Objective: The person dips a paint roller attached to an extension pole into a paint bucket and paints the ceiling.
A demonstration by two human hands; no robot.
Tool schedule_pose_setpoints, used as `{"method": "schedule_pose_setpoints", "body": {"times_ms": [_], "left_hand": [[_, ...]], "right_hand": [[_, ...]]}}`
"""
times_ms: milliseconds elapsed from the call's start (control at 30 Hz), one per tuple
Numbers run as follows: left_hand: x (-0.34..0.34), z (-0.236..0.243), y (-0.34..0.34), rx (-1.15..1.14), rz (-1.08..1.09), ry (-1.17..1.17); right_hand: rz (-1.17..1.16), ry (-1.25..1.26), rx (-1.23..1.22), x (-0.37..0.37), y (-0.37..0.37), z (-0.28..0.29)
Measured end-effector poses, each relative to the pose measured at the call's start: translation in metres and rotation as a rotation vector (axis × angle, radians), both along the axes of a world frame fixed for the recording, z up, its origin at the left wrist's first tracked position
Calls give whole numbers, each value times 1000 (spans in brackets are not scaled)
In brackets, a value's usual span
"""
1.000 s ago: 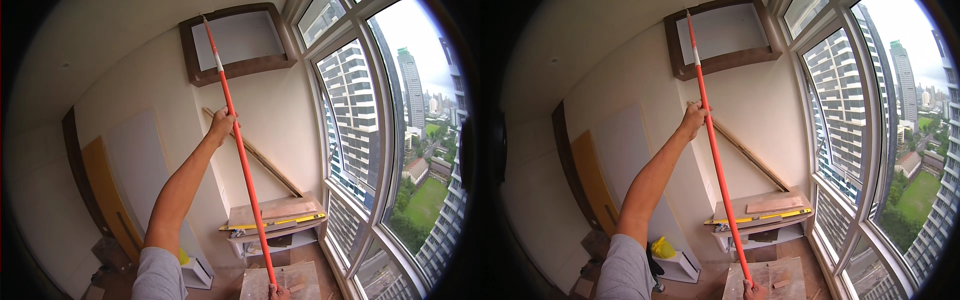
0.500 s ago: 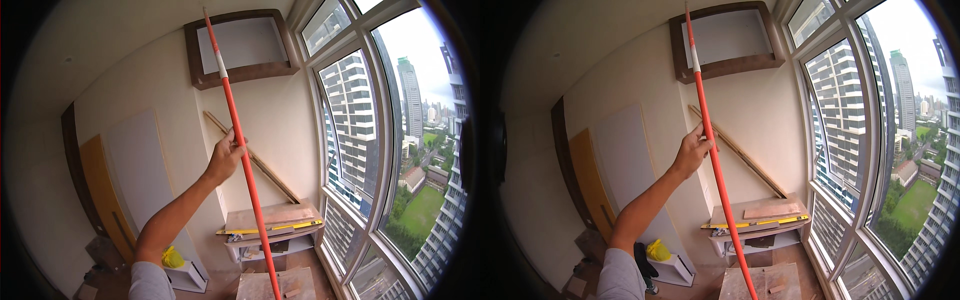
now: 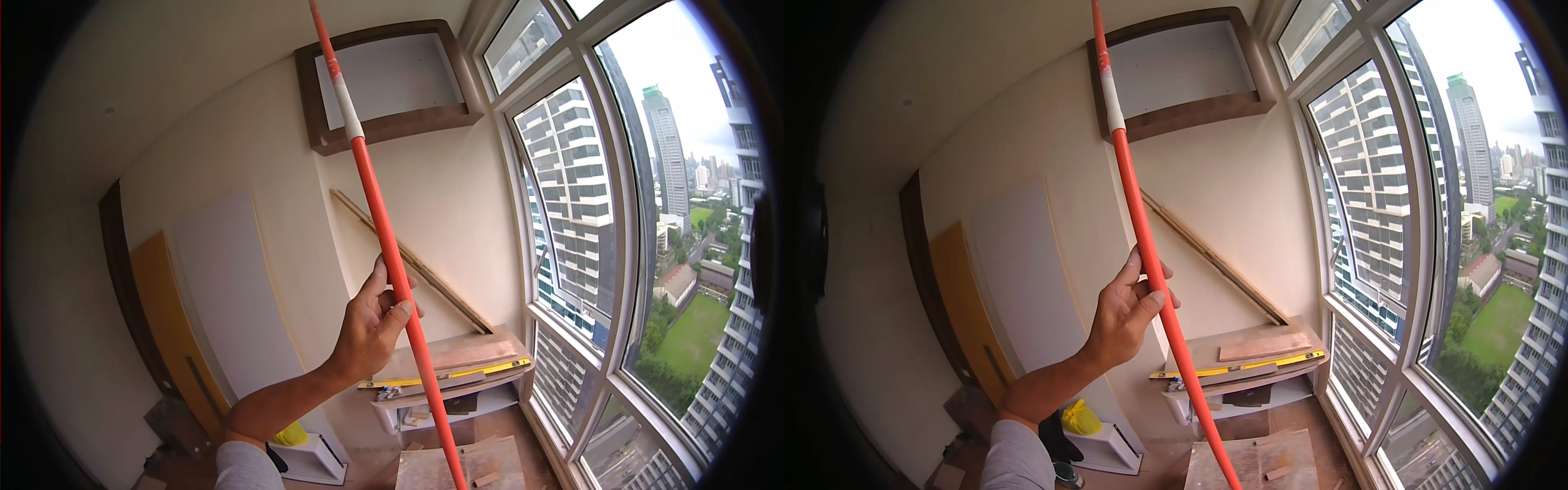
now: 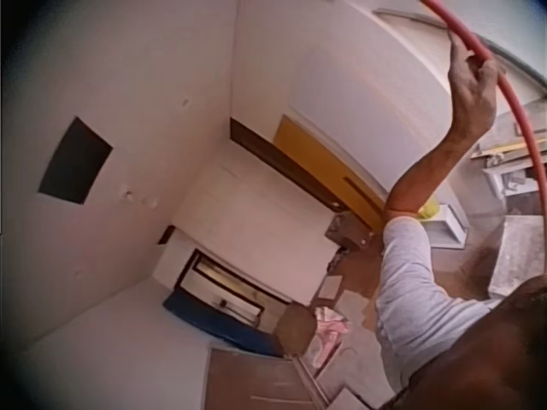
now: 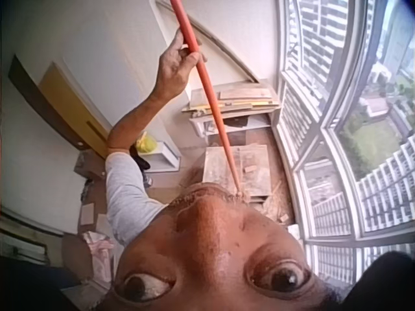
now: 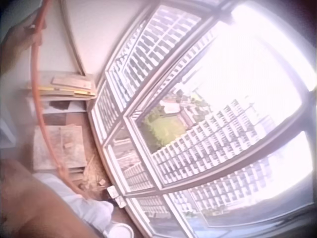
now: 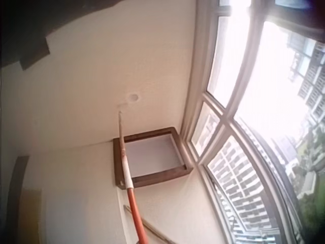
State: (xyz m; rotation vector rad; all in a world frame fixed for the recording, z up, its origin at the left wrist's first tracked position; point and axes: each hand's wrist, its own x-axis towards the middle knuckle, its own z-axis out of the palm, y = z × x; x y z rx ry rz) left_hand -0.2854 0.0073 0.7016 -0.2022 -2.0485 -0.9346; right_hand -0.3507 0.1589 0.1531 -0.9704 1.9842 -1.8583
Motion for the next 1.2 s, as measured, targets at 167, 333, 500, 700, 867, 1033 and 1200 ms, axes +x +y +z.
{"method": "schedule_pose_setpoints", "body": {"times_ms": [167, 333, 500, 700, 867, 1033, 1200], "left_hand": [[7, -6, 13, -19, -7, -16], [15, -13, 32, -4, 6, -37], [28, -17, 50, -6, -22, -113], [32, -26, 57, -63, -13, -117], [17, -25, 42, 25, 18, -121], [-1, -20, 27, 45, 31, -95], [-15, -15, 10, 76, 20, -103]], "right_hand": [[1, 3, -3, -2, -5, 6], [9, 2, 3, -4, -8, 8], [21, -3, 13, -6, -9, 6], [30, -5, 21, -12, -14, 3], [37, -7, 25, -15, -17, 6], [45, -7, 21, -18, -18, 12], [51, -8, 13, -20, -18, 16]]}}
